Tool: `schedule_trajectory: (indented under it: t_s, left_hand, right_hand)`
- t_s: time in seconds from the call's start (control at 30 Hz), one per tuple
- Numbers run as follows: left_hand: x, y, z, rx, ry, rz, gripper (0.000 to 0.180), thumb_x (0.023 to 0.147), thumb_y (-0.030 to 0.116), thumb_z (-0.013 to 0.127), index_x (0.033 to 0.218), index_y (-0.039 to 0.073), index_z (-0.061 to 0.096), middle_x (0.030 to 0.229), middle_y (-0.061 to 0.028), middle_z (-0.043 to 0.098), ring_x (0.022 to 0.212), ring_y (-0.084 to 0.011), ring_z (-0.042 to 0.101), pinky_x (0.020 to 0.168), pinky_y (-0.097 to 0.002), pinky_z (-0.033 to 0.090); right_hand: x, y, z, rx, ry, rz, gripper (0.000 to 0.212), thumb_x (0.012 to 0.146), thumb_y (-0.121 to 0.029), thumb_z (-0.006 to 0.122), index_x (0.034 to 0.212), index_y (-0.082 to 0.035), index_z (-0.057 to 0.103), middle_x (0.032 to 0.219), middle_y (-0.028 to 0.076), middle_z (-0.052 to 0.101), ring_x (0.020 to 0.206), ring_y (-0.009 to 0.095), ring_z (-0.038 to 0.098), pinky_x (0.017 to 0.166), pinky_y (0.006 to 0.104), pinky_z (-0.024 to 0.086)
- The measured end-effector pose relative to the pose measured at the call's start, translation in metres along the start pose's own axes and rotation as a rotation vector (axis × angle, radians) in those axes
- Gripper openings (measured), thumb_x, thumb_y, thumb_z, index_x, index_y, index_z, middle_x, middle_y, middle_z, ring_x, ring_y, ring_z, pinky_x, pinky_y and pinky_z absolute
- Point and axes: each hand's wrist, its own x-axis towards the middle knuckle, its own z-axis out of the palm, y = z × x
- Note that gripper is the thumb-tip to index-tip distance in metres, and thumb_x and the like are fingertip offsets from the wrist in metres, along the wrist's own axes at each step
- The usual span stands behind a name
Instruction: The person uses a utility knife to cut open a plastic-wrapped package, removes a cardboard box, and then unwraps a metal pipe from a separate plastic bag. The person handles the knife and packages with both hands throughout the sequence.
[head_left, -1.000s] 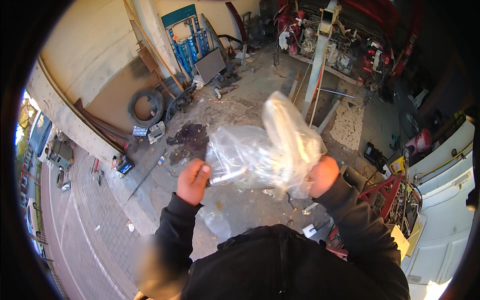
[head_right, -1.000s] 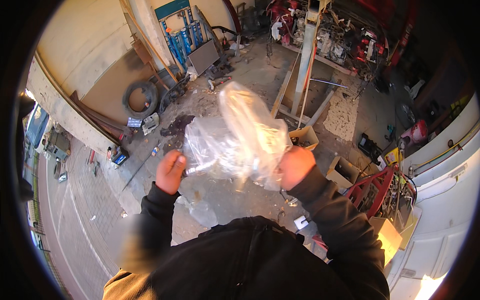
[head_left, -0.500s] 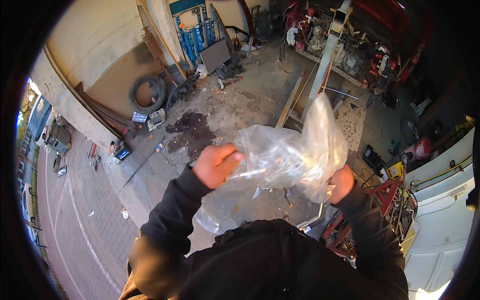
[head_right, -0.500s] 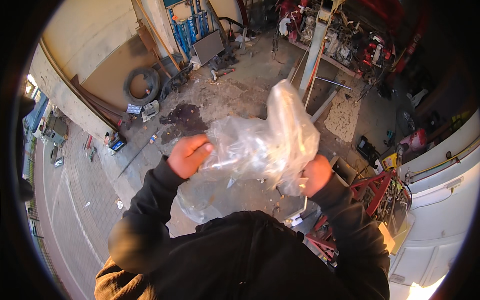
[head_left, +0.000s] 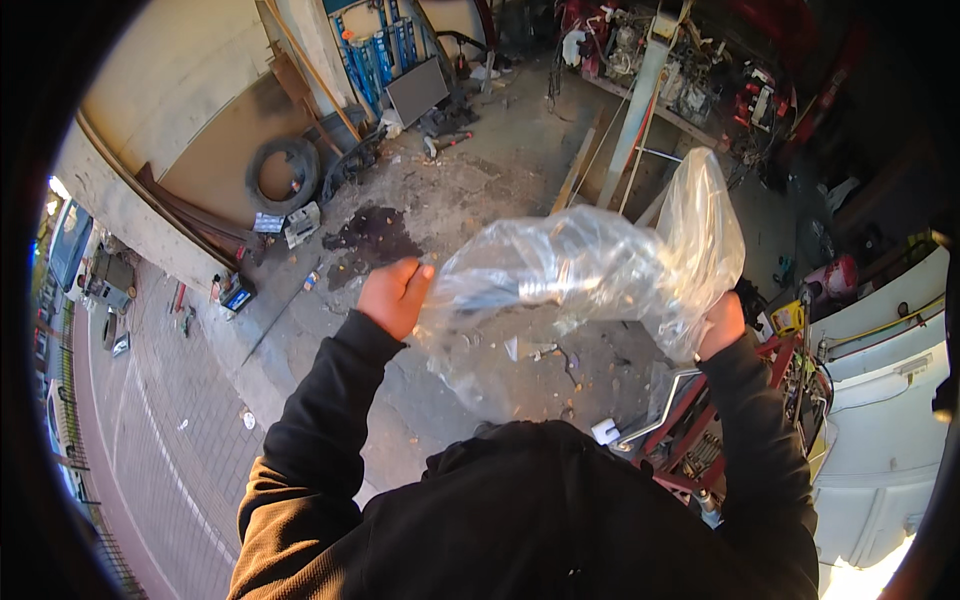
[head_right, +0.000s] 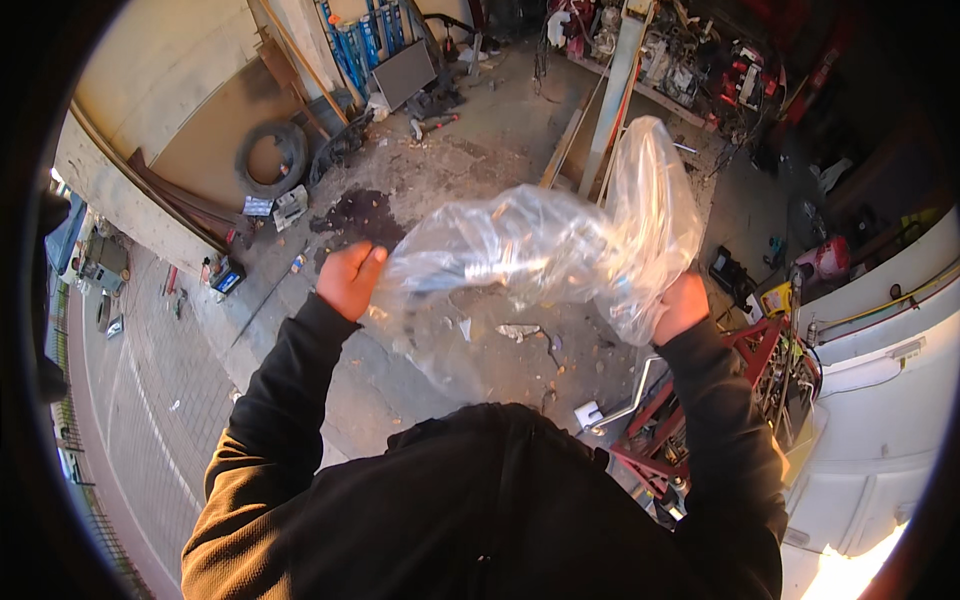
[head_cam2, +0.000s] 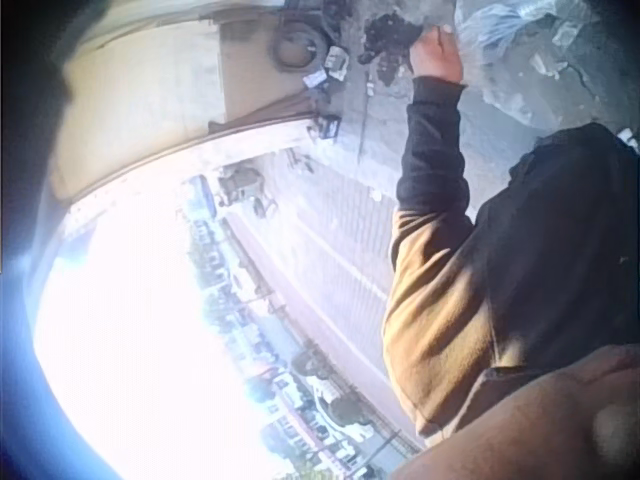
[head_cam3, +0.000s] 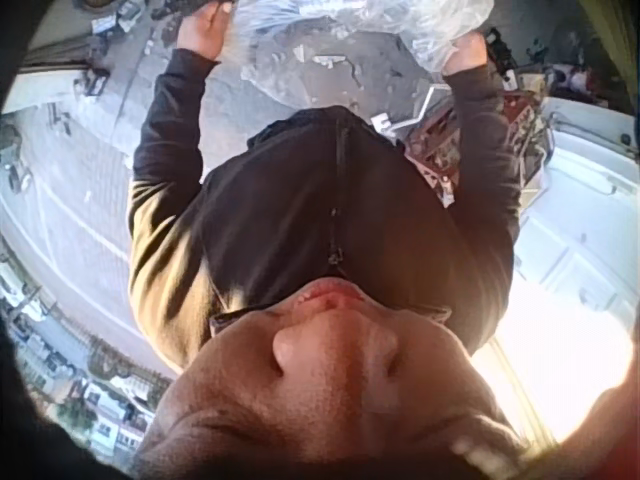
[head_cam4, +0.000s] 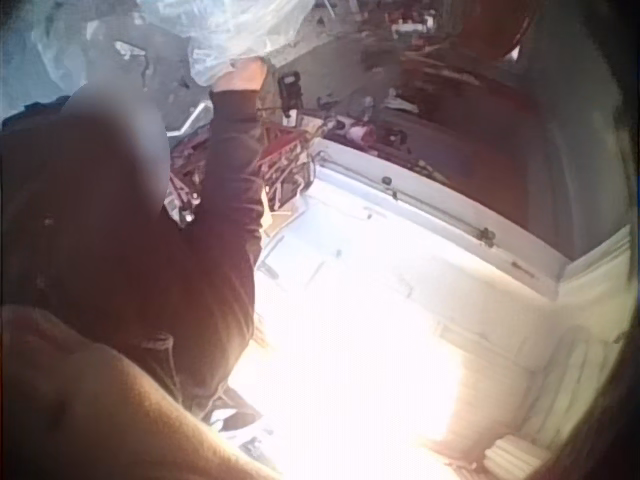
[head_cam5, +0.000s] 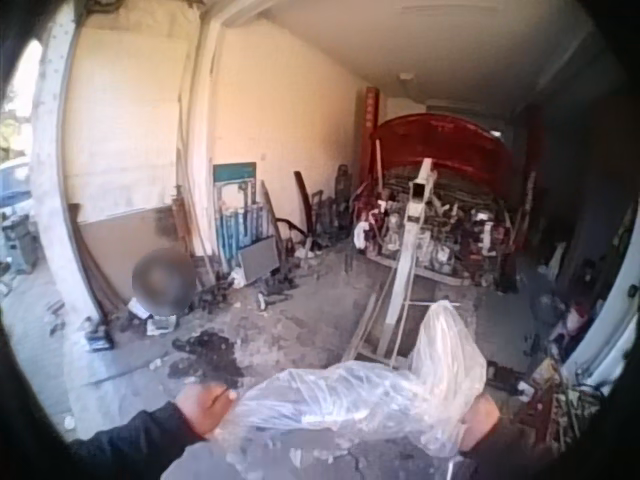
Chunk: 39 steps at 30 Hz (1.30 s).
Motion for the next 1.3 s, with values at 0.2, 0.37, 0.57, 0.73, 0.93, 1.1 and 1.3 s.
schedule_trajectory:
  t_s: [0.2,0.37,0.57,0.73,0.93,1.1,1.3]
  left_hand:
    - [0.031,0.127,0.014,0.046,0.076,0.347,0.036,0.11,0.029,0.07,0.088,0.003,0.059,0.074,-0.0257,0.057,0.072,-0.05,0.063,0.063,-0.0539,0.048]
    - [0.024,0.098,-0.004,0.411,-0.016,0.48,0.033,0.108,0.033,0.07,0.089,0.007,0.064,0.078,-0.0215,0.069,0.074,-0.0488,0.068,0.066,-0.0573,0.054]
    - [0.023,-0.03,0.001,0.316,-0.003,0.069,0.038,0.11,0.042,0.066,0.092,0.008,0.067,0.085,-0.0276,0.072,0.084,-0.0544,0.07,0.074,-0.0638,0.055]
    - [0.013,0.042,0.017,0.412,0.461,0.241,0.028,0.104,0.032,0.077,0.113,0.007,0.071,0.114,-0.0211,0.071,0.109,-0.0469,0.065,0.093,-0.0555,0.052]
    - [-0.006,0.136,0.131,-0.563,-0.031,-0.235,0.049,0.11,0.033,0.076,0.142,-0.003,0.068,0.128,-0.0182,0.073,0.102,-0.026,0.076,0.088,-0.0419,0.058]
    - [0.013,0.117,0.205,-1.43,0.025,-0.526,0.025,0.114,0.029,0.072,0.118,0.005,0.071,0.115,-0.0035,0.072,0.098,-0.0178,0.075,0.08,-0.0316,0.054]
    - [-0.006,0.147,0.218,-1.339,-0.06,-0.438,0.024,0.116,0.021,0.066,0.104,0.002,0.073,0.092,-0.0044,0.074,0.078,-0.0152,0.07,0.074,-0.0323,0.056]
  right_hand:
    - [0.016,-0.038,0.021,-0.032,-0.062,-0.111,0.034,0.096,-0.024,0.082,0.125,-0.004,0.082,0.116,0.018,0.084,0.104,0.039,0.081,0.093,0.0451,0.065]
    - [0.022,-0.012,-0.006,1.084,-0.078,0.509,0.045,0.117,-0.023,0.048,0.151,0.004,0.062,0.144,0.021,0.074,0.126,0.037,0.074,0.11,0.0508,0.061]
    - [0.003,0.063,-0.002,-0.01,-0.074,0.124,0.037,0.107,-0.012,0.066,0.142,0.0,0.073,0.128,0.019,0.082,0.12,0.027,0.078,0.102,0.0398,0.061]
    - [0.003,0.06,0.017,1.386,-0.003,0.484,0.04,0.115,-0.018,0.057,0.145,0.005,0.068,0.141,0.017,0.076,0.128,0.027,0.074,0.106,0.0411,0.06]
    - [0.022,0.039,0.02,1.291,0.072,0.568,0.038,0.115,-0.017,0.057,0.143,0.006,0.07,0.138,0.017,0.077,0.123,0.028,0.076,0.105,0.0399,0.061]
    - [0.022,0.049,0.03,0.542,0.046,0.334,0.032,0.104,-0.013,0.077,0.133,0.0,0.078,0.128,0.014,0.083,0.116,0.027,0.079,0.101,0.0389,0.061]
    - [0.023,0.061,0.034,0.469,0.003,0.269,0.032,0.101,-0.016,0.081,0.13,-0.002,0.079,0.124,0.014,0.084,0.113,0.025,0.08,0.097,0.039,0.062]
